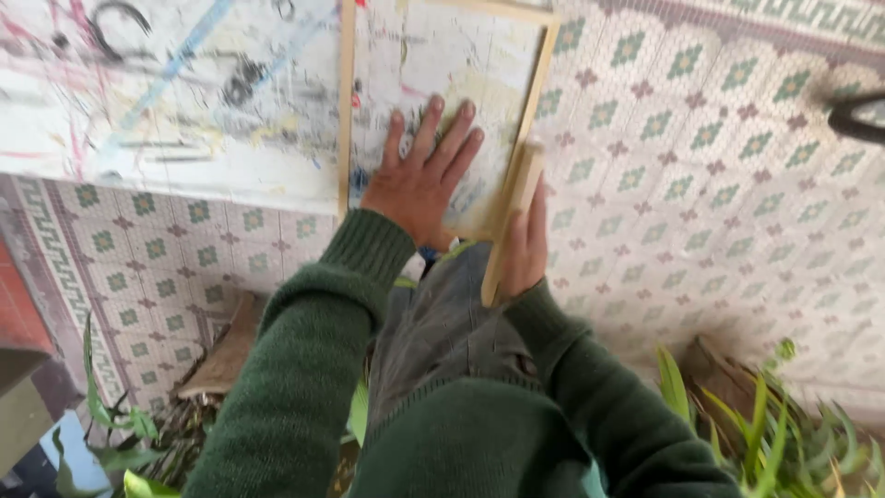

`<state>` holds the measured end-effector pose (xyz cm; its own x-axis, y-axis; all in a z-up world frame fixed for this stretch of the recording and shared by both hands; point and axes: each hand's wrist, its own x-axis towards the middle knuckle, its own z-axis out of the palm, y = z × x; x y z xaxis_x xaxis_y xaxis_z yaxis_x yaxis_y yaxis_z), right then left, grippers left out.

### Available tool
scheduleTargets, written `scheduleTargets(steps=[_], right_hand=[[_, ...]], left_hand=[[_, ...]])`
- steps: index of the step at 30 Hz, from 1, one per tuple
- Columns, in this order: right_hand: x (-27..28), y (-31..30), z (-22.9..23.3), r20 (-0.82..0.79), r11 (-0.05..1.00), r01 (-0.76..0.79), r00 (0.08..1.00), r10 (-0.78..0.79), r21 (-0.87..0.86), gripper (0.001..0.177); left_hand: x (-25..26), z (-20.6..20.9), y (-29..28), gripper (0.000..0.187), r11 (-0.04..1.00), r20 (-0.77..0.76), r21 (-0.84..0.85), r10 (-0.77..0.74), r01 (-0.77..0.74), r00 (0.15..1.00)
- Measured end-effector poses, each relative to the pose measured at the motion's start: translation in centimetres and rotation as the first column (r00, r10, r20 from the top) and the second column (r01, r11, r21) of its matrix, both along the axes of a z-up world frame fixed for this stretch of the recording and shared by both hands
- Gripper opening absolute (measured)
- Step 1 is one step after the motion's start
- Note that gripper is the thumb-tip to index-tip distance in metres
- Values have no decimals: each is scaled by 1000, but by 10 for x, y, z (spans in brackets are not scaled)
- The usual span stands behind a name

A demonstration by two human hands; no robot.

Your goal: Sanding the edges of a wooden frame on a workshop workbench.

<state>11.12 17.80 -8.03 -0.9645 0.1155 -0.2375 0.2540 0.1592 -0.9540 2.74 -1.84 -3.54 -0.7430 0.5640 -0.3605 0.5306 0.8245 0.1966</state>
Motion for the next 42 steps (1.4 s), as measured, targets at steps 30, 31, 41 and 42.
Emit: scheduleTargets(steps=[30,31,41,42], right_hand=[[-59,-6,23,-227,866,-22,961,155,499,46],[-86,2,6,-216,865,-28,964,157,501,46],[15,-8,21,-67,833,-72,989,130,548,50],[30,-8,30,20,850,-99,994,103,518,51]], left_hand=[[-7,5,4,141,998,140,51,21,-28,990],[-4,11,6,141,998,151,54,21,-30,988],[-13,9,2,152,999,222,-17,35,-32,974],[-9,8,2,153,999,225,2,37,-38,974]])
